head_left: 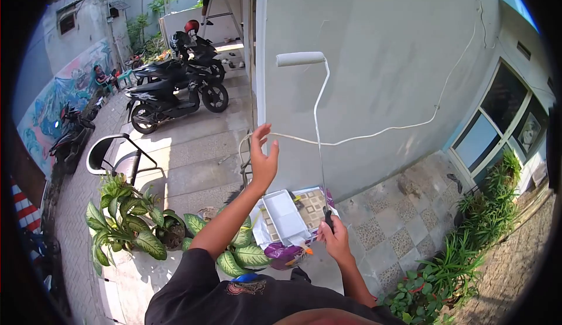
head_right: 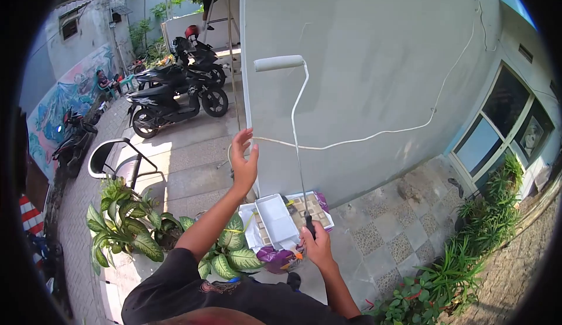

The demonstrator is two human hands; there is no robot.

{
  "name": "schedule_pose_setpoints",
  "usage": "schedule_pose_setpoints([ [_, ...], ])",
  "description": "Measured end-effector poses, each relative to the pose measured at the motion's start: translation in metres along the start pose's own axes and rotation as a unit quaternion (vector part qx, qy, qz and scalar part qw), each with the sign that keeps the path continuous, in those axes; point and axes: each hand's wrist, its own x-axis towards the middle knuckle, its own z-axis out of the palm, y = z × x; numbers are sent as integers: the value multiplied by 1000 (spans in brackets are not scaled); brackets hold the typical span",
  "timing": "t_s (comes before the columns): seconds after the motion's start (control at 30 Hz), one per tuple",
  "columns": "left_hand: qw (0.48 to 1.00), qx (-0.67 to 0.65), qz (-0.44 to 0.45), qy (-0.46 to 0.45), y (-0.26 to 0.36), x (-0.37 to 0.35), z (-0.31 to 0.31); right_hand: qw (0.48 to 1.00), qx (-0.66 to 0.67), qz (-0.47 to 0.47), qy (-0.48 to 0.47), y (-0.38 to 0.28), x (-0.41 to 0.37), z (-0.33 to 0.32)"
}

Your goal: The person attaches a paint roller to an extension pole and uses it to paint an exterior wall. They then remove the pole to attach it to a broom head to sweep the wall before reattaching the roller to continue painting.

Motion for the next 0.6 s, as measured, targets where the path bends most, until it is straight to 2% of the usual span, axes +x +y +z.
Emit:
schedule_pose_setpoints([
  [0.07,997,52,11,52,-15,49,-3,1000,-6,-11,-22,-2,8,-11],
  [0.1,991,96,16,95,-22,70,-5,997,-64,-42,-20,4,12,-17],
  [0.13,991,90,31,99,-36,85,-9,990,-122,-73,-13,9,16,-22],
  [0.2,999,32,-34,-7,-68,118,-13,987,-140,-82,-14,0,32,-24],
  [0.27,999,32,16,15,-85,128,-8,994,-10,-107,-13,-43,35,-17],
  [0.3,999,29,-36,-17,-87,133,-11,995,11,-97,-31,-78,37,-11],
  [0.33,994,27,-89,-52,-89,138,-13,994,8,-110,-24,-94,51,-8],
  [0.43,992,-78,-91,-48,-76,137,-20,988,-32,-141,-51,-138,85,0],
  [0.5,991,-93,-85,-53,-75,139,-28,991,13,-118,-54,-170,109,15],
  [0.6,990,-94,-87,-60,-68,140,-47,990,1,-136,-27,-215,147,29],
])
